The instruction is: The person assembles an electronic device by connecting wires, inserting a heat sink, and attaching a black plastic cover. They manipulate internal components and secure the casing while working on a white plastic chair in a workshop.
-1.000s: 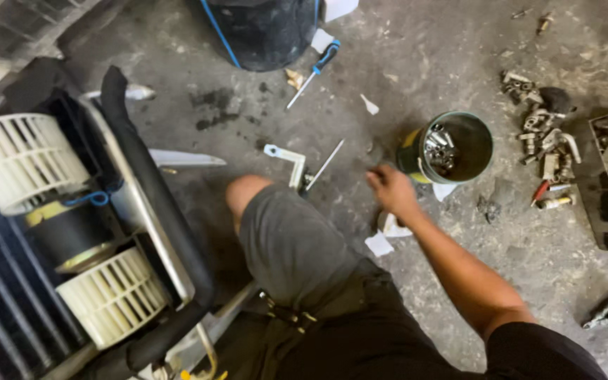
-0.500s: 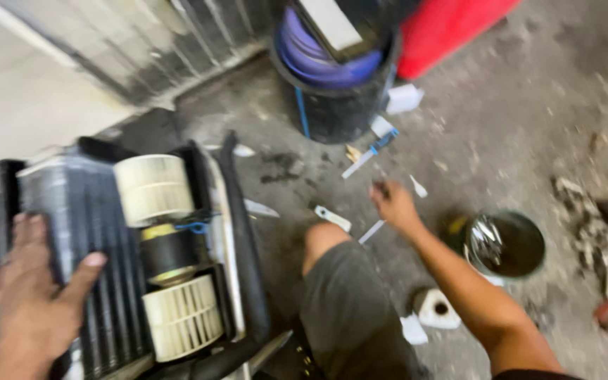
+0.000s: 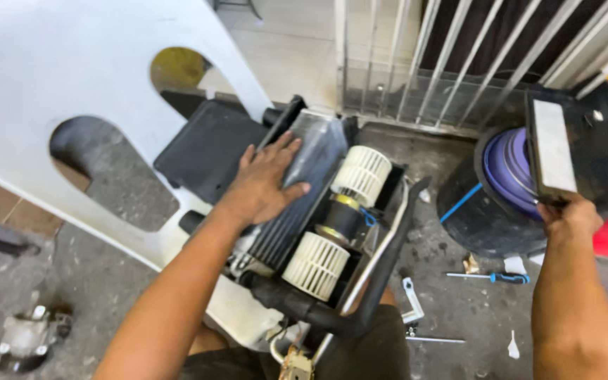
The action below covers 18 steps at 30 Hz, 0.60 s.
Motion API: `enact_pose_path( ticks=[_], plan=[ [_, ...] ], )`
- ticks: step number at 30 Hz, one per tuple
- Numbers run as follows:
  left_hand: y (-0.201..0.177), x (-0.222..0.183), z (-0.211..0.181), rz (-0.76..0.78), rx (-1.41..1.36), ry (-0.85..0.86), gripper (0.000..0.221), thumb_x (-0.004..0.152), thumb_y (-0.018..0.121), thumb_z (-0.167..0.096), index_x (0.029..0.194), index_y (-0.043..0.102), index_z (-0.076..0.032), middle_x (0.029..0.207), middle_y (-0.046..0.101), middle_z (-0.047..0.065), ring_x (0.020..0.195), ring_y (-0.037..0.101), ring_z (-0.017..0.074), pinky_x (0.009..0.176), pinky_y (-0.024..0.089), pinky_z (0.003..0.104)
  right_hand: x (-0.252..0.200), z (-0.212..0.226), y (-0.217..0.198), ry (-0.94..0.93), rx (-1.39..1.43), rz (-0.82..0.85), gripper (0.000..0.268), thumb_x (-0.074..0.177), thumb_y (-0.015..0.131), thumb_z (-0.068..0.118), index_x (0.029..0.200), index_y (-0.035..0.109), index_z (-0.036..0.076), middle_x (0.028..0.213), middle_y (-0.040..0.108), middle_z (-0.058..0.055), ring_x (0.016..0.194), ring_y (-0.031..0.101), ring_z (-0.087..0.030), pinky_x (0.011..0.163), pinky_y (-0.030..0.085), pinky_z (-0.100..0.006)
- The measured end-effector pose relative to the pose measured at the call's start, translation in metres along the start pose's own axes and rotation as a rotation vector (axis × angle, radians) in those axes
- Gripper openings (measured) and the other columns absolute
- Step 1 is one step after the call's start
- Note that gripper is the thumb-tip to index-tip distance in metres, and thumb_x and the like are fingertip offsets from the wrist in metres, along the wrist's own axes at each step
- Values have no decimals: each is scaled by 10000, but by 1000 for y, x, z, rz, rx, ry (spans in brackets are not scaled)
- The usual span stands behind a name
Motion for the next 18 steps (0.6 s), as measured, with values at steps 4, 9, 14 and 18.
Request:
enact_pose_path(
  ticks=[4, 9, 14, 18],
  plan=[
    [-11, -3, -5, -1, 8, 2, 877, 885, 663, -486, 1587, 267, -138, 1679, 196, 105, 1507, 244, 342, 1219, 89, 560, -27, 2, -3, -191, 401, 112, 385, 887, 569, -123, 1271, 597, -137, 1247, 674, -235, 1101, 734, -416, 915, 599, -611],
    [-3, -4, -2, -8, 6, 19, 857, 891, 657, -480, 1581, 281, -137, 1677, 208, 112, 1516, 254, 335, 1217, 93, 580, -74, -4, -38, -269, 363, 140, 522, 847, 504, -98, 1362, 502, -15, 1180, 654, -183, 995, 634, -333, 768, 488, -501],
    [0, -1, 0, -5, 5, 4, 822, 911, 637, -467, 1586, 290, -153, 1683, 206, 100, 1527, 235, 322, 1220, 93, 581, -158, -41, -59, -318, 501, 183, 465, 920, 577, -126, 1338, 441, 25, 1248, 669, -170, 1175, 676, -299, 1081, 594, -478],
    [-2, 0, -3, 25, 12, -23, 795, 912, 627, -451, 1584, 295, -187, 1685, 198, 76, 1534, 209, 305, 1217, 80, 590, -214, -78, -77, -97, 655, 205, 333, 914, 642, -22, 1246, 639, -48, 1259, 707, -124, 1191, 690, -280, 1106, 567, -407]
  ],
)
Point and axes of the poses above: each hand's wrist, its own x-axis towards the middle knuckle, its own y-axis out of the palm, z = x × y, the point moved 4 cm from there along x, towards the middle knuckle
